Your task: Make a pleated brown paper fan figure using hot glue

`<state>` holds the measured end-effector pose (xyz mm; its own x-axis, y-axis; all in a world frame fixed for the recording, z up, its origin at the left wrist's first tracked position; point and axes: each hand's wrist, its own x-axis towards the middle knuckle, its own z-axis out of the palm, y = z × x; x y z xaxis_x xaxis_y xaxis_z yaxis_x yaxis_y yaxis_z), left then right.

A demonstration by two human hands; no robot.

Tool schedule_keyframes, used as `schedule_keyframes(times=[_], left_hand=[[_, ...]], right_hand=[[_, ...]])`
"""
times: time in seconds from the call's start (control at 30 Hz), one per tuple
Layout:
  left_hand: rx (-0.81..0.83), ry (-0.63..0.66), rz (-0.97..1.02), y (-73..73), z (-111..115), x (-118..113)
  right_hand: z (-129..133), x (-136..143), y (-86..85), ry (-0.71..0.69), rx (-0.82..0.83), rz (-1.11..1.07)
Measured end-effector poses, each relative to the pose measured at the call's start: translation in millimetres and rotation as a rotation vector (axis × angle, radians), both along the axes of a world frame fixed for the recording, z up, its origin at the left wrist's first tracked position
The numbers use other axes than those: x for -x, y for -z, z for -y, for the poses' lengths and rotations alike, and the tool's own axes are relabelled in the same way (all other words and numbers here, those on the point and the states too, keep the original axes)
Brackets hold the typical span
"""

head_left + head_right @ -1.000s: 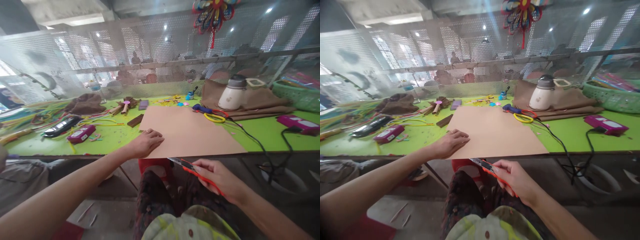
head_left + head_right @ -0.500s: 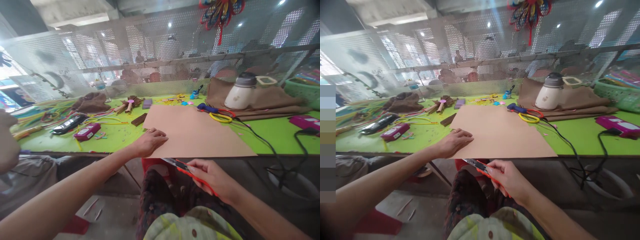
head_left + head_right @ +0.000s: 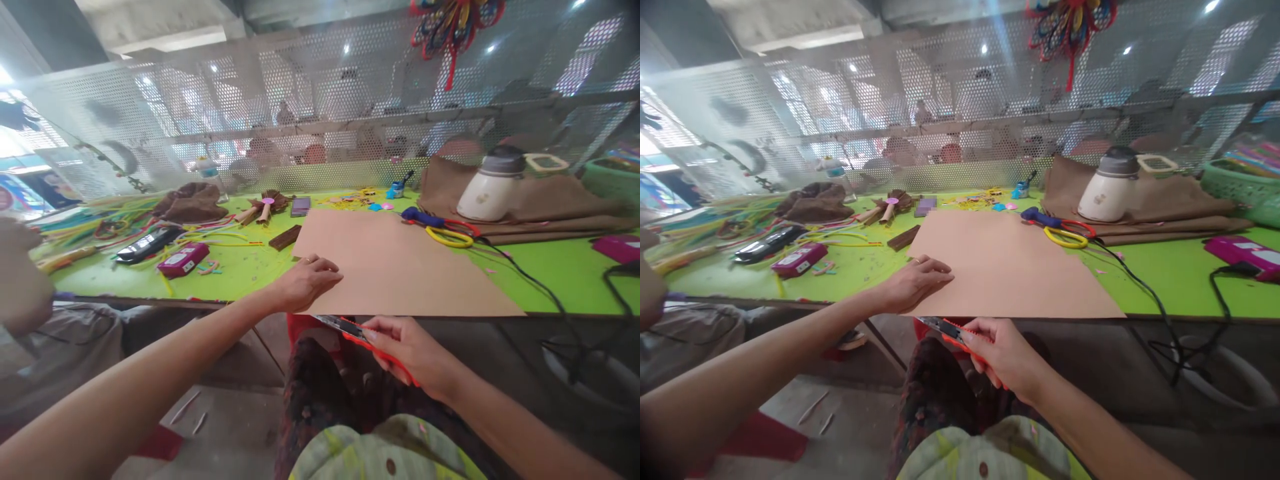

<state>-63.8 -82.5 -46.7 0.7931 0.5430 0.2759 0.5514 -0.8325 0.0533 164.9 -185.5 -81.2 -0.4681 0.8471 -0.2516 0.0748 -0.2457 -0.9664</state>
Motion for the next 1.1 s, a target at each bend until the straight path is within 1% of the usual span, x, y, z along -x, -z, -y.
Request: schedule_keyframes(times=[0.17,0.47,0.7,0.8,0.9,1.0,1.1], left_hand=[[0.000,-0.003,-0.014,-1.8,-2,1],[0.034,0.048,-0.127,-12.2,-11,0],[0.046,0.069,-0.122,-10.1,-12,5],[0.053,0.050,-0.104,-8.5,-10,6],[0.061,0.045,-0.111,-8.2,-8,7],[0.053,0.041,-0.116,-9.8,-6,5],[0.041,0.042,-0.126,-13.3,-3,3]], right_hand=[[-1,6,-5.2,0.003,-0.013,0.030],[0,20,-13.1,0.020,-0.014,0.037],[5,36,-18.3,0.045,-0.015,0.046],[8,35,-15.3,0.050,-0.006,0.026],[11,31,-8.0,0.049,0.027,-0.032],[13,28,-1.6,0.047,0.114,-0.154],[11,29,1.0,0.041,0.182,-0.242]])
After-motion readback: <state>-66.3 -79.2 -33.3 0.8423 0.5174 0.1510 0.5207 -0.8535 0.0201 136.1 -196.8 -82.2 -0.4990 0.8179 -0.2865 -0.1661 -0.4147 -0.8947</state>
